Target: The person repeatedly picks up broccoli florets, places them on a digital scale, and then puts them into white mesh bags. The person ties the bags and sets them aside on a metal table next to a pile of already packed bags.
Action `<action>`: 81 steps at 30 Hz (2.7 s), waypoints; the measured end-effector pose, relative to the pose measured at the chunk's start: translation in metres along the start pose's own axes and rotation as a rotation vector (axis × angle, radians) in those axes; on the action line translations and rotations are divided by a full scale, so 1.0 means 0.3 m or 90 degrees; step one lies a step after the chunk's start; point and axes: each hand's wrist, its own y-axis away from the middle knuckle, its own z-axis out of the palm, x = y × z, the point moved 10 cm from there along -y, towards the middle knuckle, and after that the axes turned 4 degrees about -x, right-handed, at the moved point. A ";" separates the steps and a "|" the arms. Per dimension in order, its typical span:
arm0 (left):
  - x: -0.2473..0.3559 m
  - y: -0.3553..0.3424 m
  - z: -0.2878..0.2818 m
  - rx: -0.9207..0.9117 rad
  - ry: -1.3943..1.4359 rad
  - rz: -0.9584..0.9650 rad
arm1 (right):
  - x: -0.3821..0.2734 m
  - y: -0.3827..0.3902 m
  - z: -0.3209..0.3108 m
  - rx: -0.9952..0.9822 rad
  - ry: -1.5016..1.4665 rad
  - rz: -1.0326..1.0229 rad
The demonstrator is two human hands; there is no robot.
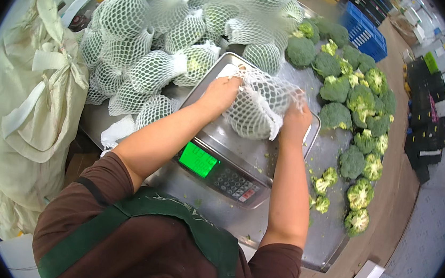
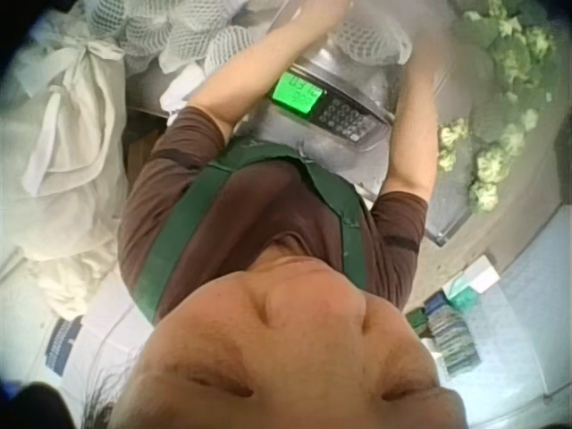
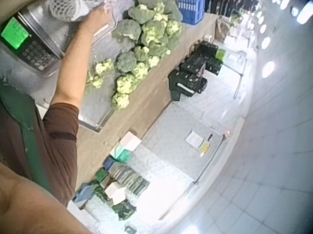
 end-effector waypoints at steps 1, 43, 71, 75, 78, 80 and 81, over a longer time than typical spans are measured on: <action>-0.050 -0.009 0.001 0.005 0.123 0.003 | -0.052 0.015 0.032 -0.001 -0.035 -0.070; 0.393 -0.331 -0.542 0.223 0.758 0.260 | -0.155 0.389 0.096 -0.146 -0.231 0.141; 0.365 -0.144 -0.345 -0.082 -0.004 0.274 | 0.469 -0.176 -0.902 0.327 0.055 0.135; 0.108 0.114 -0.488 -0.058 0.062 0.192 | 0.401 0.020 -0.998 0.376 -0.222 0.077; -0.128 0.306 -0.541 -0.069 0.035 0.048 | 0.075 0.182 -0.738 0.313 -0.138 0.005; -0.259 0.406 -0.466 -0.154 -0.050 -0.071 | -0.097 0.277 -0.518 0.230 -0.103 -0.055; -0.240 0.446 -0.401 -0.246 -0.217 -0.007 | -0.124 0.321 -0.427 0.207 -0.086 -0.045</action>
